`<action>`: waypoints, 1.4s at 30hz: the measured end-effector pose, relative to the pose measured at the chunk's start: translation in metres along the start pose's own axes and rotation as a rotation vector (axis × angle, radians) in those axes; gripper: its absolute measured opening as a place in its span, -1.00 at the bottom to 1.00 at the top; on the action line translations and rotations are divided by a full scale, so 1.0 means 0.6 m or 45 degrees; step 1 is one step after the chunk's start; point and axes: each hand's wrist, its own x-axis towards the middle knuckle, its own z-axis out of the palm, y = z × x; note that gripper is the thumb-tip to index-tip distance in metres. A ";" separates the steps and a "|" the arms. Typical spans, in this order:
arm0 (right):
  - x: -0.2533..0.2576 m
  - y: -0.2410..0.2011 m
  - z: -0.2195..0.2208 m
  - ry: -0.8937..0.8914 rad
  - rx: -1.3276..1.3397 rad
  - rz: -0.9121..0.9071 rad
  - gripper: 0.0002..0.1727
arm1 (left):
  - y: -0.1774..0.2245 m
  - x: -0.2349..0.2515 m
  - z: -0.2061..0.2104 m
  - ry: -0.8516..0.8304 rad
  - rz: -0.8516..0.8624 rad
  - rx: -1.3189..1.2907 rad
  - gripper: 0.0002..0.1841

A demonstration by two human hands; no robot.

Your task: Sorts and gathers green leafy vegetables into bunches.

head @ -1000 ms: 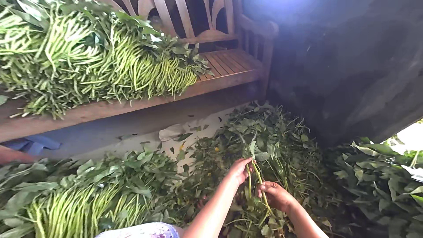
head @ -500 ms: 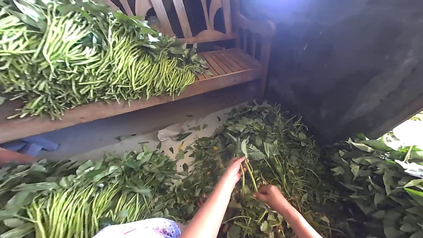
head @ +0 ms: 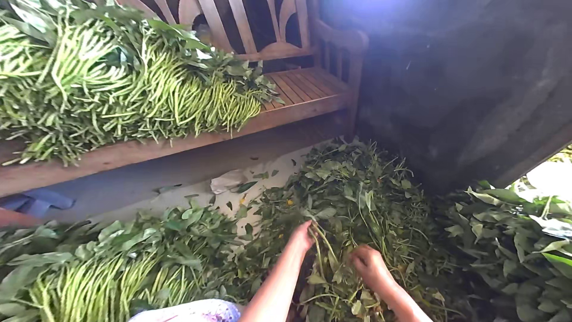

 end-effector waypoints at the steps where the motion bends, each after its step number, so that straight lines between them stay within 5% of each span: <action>1: 0.006 0.004 -0.009 -0.379 -0.019 0.190 -0.57 | 0.001 -0.014 0.008 -0.060 0.021 0.088 -0.77; 3: 0.021 0.030 -0.001 -0.734 -0.080 0.432 -0.33 | -0.005 -0.043 0.027 -0.241 0.089 0.304 -0.72; 5: 0.038 0.043 0.000 -0.435 -0.128 0.451 -0.28 | -0.015 -0.065 0.045 -0.406 0.152 0.486 -0.67; 8: 0.066 0.053 0.008 0.039 0.344 0.358 -0.48 | -0.036 -0.085 0.055 -0.578 0.177 0.592 -0.69; 12: 0.077 0.058 0.028 0.152 0.843 0.320 -0.73 | -0.036 -0.087 0.054 -0.623 0.156 0.500 -0.75; 15: 0.073 0.059 0.034 0.141 0.899 0.280 -0.76 | -0.031 -0.082 0.049 -0.487 0.068 0.304 -0.74; 19: 0.070 0.044 0.027 -0.067 0.597 0.159 -0.68 | -0.042 -0.070 0.052 -0.293 -0.079 0.112 -0.79; 23: 0.046 0.026 0.025 -0.544 0.225 -0.002 -0.64 | -0.037 -0.037 0.028 -0.170 0.037 0.213 -0.69; 26: 0.046 0.035 0.019 -0.847 -0.017 0.225 -0.57 | -0.025 -0.033 0.019 -0.210 0.121 0.531 -0.65; 29: 0.079 0.063 -0.004 -0.361 -0.039 0.314 -0.40 | -0.044 -0.061 0.032 -0.415 0.252 0.874 -0.62; 32: 0.111 0.057 -0.010 0.157 0.325 0.318 -0.52 | -0.079 -0.086 0.043 -0.555 0.370 1.087 -0.63; 38: 0.113 0.039 0.032 0.359 0.236 0.185 -0.70 | -0.097 -0.081 0.022 -0.490 0.273 0.914 -0.67; 42: 0.103 0.028 0.055 0.507 0.753 0.288 -0.72 | -0.093 -0.071 0.024 -0.445 0.183 0.548 -0.70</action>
